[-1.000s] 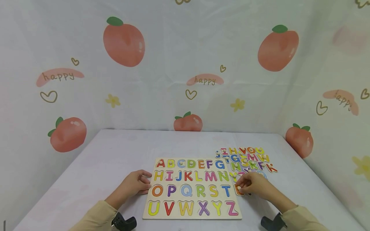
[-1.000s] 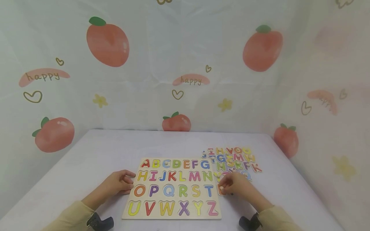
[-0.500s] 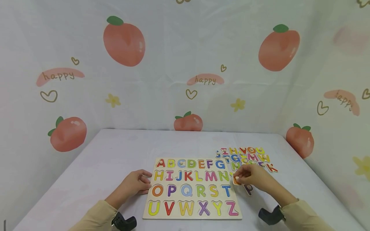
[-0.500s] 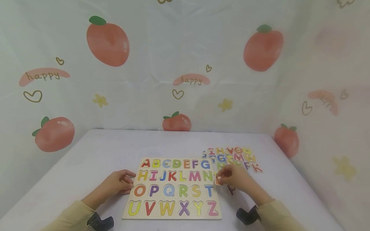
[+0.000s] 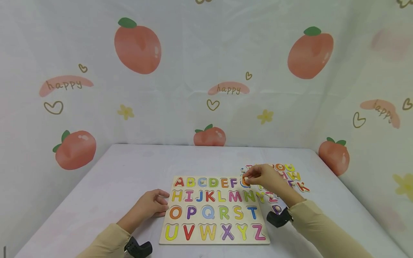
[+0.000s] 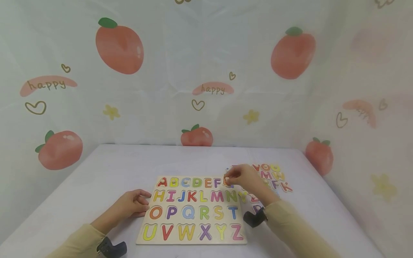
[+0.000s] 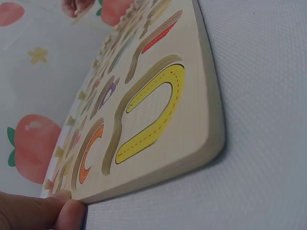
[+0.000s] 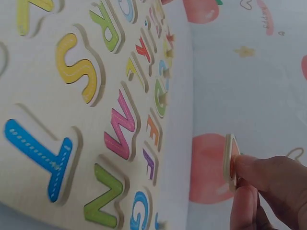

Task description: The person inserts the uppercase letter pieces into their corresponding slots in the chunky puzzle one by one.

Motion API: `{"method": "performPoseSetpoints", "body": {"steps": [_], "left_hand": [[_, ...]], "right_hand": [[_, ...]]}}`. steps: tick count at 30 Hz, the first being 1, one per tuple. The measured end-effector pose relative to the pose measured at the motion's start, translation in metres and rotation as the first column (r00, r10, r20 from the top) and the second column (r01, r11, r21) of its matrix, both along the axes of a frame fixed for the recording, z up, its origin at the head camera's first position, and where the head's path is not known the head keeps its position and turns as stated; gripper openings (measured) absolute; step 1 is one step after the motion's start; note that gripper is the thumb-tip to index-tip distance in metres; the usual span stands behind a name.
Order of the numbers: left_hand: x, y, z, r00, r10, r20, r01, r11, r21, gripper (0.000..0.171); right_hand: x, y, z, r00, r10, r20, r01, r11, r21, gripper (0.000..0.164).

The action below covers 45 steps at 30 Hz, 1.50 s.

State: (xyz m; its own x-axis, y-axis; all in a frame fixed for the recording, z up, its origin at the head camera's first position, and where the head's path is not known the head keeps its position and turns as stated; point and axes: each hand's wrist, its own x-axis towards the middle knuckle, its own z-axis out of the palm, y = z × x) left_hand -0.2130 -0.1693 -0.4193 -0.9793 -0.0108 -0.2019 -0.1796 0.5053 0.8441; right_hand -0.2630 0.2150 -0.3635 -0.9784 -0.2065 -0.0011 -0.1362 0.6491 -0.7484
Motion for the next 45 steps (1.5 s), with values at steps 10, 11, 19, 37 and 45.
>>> {"method": "performPoseSetpoints", "body": {"steps": [10,11,19,37,45], "left_hand": [[0.001,0.000,0.002,1.000,0.000,0.009,0.000,1.000,-0.006,0.041],[0.001,0.000,0.003,1.000,-0.002,0.009,0.002,1.000,-0.006,0.041],[-0.001,0.000,-0.001,1.000,-0.004,0.012,0.004,1.000,-0.015,0.042],[-0.002,0.000,-0.002,1.000,0.003,0.014,-0.003,1.000,-0.013,0.041],[-0.002,0.000,-0.003,1.000,0.001,0.010,-0.001,1.000,-0.022,0.041]], "right_hand": [[-0.032,-0.026,-0.011,0.999,0.011,0.044,-0.009,1.000,-0.029,0.010],[-0.035,-0.028,-0.012,0.999,0.010,0.050,-0.009,1.000,-0.030,0.009],[-0.047,-0.044,-0.027,0.997,-0.005,0.074,0.004,1.000,0.002,0.008],[-0.044,-0.065,-0.044,0.989,-0.026,0.147,0.025,1.000,0.007,0.005],[-0.043,-0.066,-0.047,0.988,-0.031,0.148,0.029,0.999,0.015,0.004]]}}
